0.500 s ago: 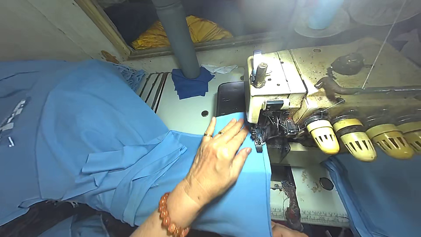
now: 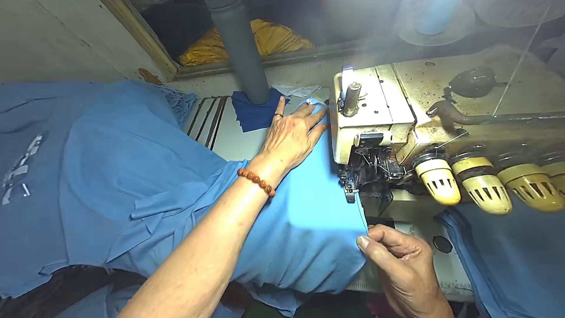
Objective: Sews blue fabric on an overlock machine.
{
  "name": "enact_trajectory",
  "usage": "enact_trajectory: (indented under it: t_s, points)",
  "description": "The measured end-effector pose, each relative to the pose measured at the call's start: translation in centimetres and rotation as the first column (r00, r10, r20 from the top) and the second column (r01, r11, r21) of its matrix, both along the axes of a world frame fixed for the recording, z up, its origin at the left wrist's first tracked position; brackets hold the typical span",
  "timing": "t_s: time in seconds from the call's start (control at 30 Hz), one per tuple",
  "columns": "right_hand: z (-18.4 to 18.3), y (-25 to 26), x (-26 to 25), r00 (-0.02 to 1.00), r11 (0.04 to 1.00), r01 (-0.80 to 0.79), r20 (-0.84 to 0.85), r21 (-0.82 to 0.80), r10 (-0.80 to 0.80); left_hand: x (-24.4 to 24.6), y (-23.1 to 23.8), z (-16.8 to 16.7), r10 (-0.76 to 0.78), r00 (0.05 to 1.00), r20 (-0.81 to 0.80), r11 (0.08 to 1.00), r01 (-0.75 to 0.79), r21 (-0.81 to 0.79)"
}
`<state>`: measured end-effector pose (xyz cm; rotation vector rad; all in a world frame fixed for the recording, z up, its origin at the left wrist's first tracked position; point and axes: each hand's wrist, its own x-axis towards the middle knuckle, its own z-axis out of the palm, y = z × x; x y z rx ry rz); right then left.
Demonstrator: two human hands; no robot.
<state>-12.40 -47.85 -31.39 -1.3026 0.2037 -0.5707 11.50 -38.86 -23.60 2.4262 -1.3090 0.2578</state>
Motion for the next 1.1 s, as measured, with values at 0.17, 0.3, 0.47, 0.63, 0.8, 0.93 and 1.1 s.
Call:
enact_trajectory:
  t_s: [0.17, 0.3, 0.47, 0.63, 0.8, 0.93, 1.1]
  points:
    - [-0.7, 1.3, -1.5, 0.981, 0.947, -0.168, -0.043, 0.272, 0.187, 0.2, -0.9, 0.5, 0.129, 0.992, -0.004, 0.989, -0.128, 0.067]
    - [-4.5, 2.9, -5.3, 0.905, 0.899, -0.369, -0.129, 0.237, 0.405, -1.2, 0.6, -0.2, 0.143, 0.981, 0.13, 0.989, -0.139, -0.04]
    - [-7.2, 3.6, -9.6, 0.804, 0.866, -0.498, -0.351, 0.048, 0.481, -13.1, 6.3, -0.4, 0.04, 0.988, 0.15, 0.931, 0.018, -0.364]
    - [-7.5, 4.9, -11.0, 0.719, 0.813, -0.463, -0.386, 0.354, 0.577, -24.8, 11.9, -10.3, 0.025, 0.958, -0.284, 0.979, -0.081, -0.185]
    - [-8.1, 6.0, -10.9, 0.76, 0.874, -0.412, -0.431, 0.257, 0.485, -26.6, 13.6, -14.6, 0.157, 0.888, -0.433, 0.955, -0.249, -0.164]
    - [-8.2, 7.1, -10.0, 0.732, 0.904, -0.414, -0.55, 0.11, 0.402, -26.8, 14.1, -14.4, 0.099, 0.815, -0.571, 0.922, -0.291, -0.255]
    - [-8.6, 7.8, -9.6, 0.585, 0.809, -0.584, -0.729, -0.074, 0.355, -27.9, 14.0, -14.5, 0.211, 0.759, -0.616, 0.927, -0.356, -0.121]
